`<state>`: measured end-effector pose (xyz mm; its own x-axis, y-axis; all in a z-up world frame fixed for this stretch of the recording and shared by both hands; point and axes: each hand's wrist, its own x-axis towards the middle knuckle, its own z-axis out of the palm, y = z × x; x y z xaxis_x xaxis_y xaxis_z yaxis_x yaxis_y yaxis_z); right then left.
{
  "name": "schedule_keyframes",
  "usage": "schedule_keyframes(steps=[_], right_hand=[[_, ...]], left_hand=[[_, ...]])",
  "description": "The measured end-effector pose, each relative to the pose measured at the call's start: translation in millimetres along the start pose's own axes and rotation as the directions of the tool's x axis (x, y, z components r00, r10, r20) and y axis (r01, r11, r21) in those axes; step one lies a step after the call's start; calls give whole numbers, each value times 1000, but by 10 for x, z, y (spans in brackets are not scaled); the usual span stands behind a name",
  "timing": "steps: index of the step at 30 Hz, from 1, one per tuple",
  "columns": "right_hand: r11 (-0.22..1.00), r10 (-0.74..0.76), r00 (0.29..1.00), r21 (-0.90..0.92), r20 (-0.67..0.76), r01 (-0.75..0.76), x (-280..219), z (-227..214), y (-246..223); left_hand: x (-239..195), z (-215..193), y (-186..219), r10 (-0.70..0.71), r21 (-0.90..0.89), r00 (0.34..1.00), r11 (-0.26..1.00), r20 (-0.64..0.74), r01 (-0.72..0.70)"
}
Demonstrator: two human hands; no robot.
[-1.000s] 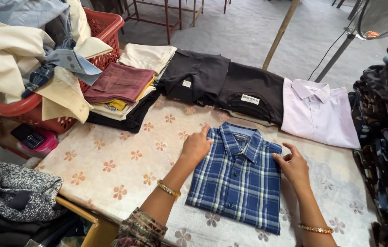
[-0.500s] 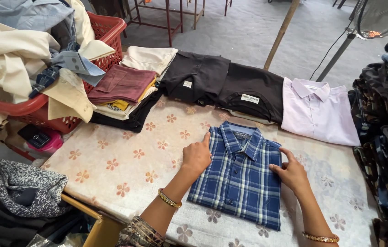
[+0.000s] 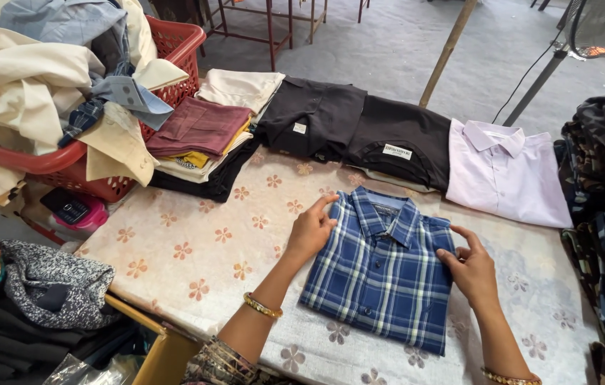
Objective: The person folds multiple shirts on a work table and arranges them in stacks.
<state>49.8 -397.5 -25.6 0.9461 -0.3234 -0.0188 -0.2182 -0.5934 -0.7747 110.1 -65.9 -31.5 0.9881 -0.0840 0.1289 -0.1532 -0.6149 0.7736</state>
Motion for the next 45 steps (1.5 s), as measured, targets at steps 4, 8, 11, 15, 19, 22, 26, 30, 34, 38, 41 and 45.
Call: schedule_keyframes(steps=[4,8,11,15,19,22,26,30,34,38,41,45], right_hand=[[1000,8,1000,13,-10,-7,-7,39,16],[999,38,996,-9,81,-38,18,64,111],[998,-47,999,30,20,47,45,32,127],[999,-23,1000,-34,14,23,47,51,187],[997,22,996,-70,84,-16,86,95,275],[998,-59,998,-32,14,60,76,54,266],[997,31,992,-68,122,-23,15,19,150],[987,159,958,-37,238,-154,-186,-70,-45],[981,173,912,17,371,-193,-439,-117,1],[978,183,867,0,464,-207,-735,-218,-39],[971,236,854,-140,463,-192,-849,-254,-11],[956,287,781,-216,554,-198,-771,-360,36]], left_hand=[[-59,-57,60,-36,50,999,998,5,36],[-63,83,-11,24,144,1000,989,1,-24],[0,126,-66,46,-43,998,998,-39,-47],[6,226,-326,-148,-228,985,959,91,166],[-47,81,-142,-131,-147,986,978,100,145],[-40,89,-158,-162,-55,978,984,130,170],[-63,-2,-82,-149,157,980,979,131,128],[-168,-9,-117,-110,95,983,991,149,97],[-410,-157,88,-140,37,970,990,197,135],[-774,-211,150,-181,67,944,983,275,169],[-848,-196,-58,-160,-29,936,984,313,178],[-812,-536,148,-280,-122,855,923,436,364]])
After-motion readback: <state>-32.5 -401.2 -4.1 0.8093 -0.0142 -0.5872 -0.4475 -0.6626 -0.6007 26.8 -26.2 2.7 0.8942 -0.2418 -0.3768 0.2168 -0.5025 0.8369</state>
